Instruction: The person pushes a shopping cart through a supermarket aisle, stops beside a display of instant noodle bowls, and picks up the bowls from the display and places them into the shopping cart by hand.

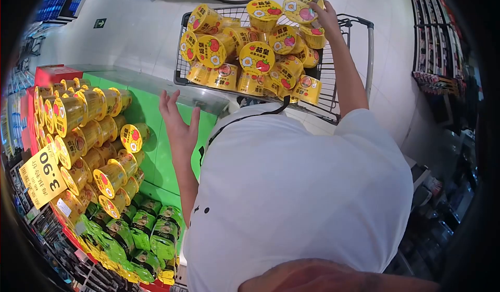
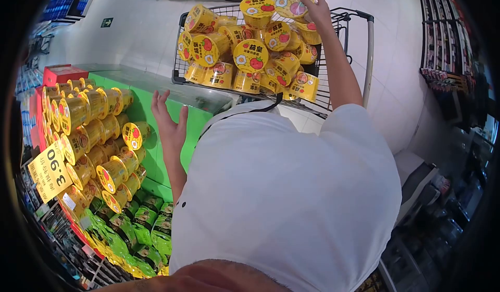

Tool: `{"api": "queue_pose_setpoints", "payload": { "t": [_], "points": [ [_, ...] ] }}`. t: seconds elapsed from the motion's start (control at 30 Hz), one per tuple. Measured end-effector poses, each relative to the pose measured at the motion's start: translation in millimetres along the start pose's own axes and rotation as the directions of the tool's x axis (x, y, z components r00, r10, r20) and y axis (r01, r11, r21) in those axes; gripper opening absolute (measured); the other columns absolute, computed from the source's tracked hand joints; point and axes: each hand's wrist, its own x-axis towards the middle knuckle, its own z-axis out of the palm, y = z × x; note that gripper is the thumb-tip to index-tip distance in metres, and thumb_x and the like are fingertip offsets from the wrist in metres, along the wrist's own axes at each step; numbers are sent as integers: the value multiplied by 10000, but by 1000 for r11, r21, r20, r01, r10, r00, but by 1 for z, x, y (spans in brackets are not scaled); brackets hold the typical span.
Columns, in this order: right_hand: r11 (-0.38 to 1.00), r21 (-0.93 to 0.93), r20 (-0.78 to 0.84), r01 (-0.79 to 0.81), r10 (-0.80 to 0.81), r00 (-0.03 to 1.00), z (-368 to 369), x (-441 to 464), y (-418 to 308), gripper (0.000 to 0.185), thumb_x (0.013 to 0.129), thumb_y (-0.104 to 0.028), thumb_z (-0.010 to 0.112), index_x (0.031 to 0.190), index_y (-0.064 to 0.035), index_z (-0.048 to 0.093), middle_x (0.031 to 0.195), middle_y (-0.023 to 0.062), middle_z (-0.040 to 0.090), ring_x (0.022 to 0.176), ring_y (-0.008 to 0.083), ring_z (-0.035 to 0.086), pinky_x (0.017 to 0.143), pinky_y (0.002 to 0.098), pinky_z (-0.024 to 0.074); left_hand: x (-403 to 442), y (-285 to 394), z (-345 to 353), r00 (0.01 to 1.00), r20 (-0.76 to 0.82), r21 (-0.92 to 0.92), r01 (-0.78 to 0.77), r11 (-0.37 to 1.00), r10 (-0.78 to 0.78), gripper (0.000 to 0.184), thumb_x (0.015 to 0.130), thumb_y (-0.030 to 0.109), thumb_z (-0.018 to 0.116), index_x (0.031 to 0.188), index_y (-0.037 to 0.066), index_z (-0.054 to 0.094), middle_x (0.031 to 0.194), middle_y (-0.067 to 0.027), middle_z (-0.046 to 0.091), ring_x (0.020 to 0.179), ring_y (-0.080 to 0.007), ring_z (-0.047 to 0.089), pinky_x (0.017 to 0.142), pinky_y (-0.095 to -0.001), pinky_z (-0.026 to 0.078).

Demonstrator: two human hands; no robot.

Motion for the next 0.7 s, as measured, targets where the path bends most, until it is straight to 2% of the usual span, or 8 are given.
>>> {"api": "queue_pose_setpoints", "payload": {
  "t": [0.13, 0.2, 0.27, 0.3, 0.4, 0.57, 0.63, 0.7],
  "points": [
    [991, -36, -9, -132, 132, 991, -7, 63, 73, 698, 886, -393, 830, 1415, -3, 594, 1131, 170, 728, 966, 202, 721, 828, 339, 599, -13, -3, 5, 1000, 30, 37, 5, 999, -6, 614, 983, 182, 750, 1515, 37, 480, 1655, -239, 315, 1543, -431, 318, 1221, -510, 349],
    [984, -44, 24, -174, 175, 984, 17, 36, 49, 655, 907, -362, 806, 1414, -7, 590, 1149, 162, 715, 990, 218, 718, 850, 361, 598, -17, -3, 7, 1000, 27, 56, 3, 998, -4, 606, 986, 190, 744, 1511, 33, 485, 1655, -237, 316, 1541, -427, 321, 1218, -510, 353],
    [959, 199, -42, -203, 216, 976, 39, 20, 38, 575, 942, -316, 768, 1402, -16, 600, 1188, 145, 703, 1024, 226, 701, 888, 383, 585, -22, -4, 9, 1000, 12, 48, 22, 999, -23, 602, 987, 192, 743, 1510, 34, 489, 1655, -236, 317, 1539, -424, 325, 1216, -510, 356],
    [942, 158, 5, -295, 298, 955, 43, 22, 40, 498, 976, -254, 719, 1395, -13, 601, 1218, 126, 698, 1073, 224, 693, 933, 397, 573, -23, -4, 10, 999, 6, 34, 34, 999, -34, 598, 988, 195, 742, 1508, 35, 494, 1654, -234, 319, 1538, -421, 329, 1214, -509, 359],
    [949, 223, 120, -225, 203, 972, 59, 25, 49, 497, 976, -248, 714, 1396, -10, 599, 1229, 110, 699, 1114, 221, 678, 944, 380, 557, -31, -6, 14, 999, -13, 40, 53, 998, -52, 610, 980, 177, 740, 1515, 36, 485, 1678, -246, 259, 1516, -453, 366, 1198, -520, 400],
    [994, -83, -93, -77, 70, 993, 63, 67, 83, 507, 912, -227, 720, 1348, 15, 635, 1163, 162, 711, 1042, 258, 699, 909, 387, 560, -45, -13, 16, 994, -52, 25, 97, 995, -95, 600, 975, 173, 740, 1508, 48, 496, 1669, -250, 275, 1504, -447, 387, 1187, -514, 413],
    [813, -577, -256, 79, -272, 928, 67, 60, 74, 540, 864, -208, 710, 1360, -6, 641, 1177, 229, 720, 1082, 342, 705, 944, 427, 552, -50, -17, 16, 989, -88, 33, 123, 992, -120, 596, 971, 170, 742, 1504, 55, 501, 1662, -251, 291, 1496, -448, 399, 1182, -512, 418],
    [732, -656, -207, 185, -411, 888, 69, 62, 71, 489, 815, -202, 723, 1294, -105, 702, 1195, 252, 690, 1144, 412, 660, 1035, 487, 519, -56, -23, 8, 979, -138, 41, 157, 987, -150, 589, 956, 150, 754, 1485, 34, 523, 1616, -249, 370, 1511, -410, 387, 1205, -485, 378]
  ]
}}
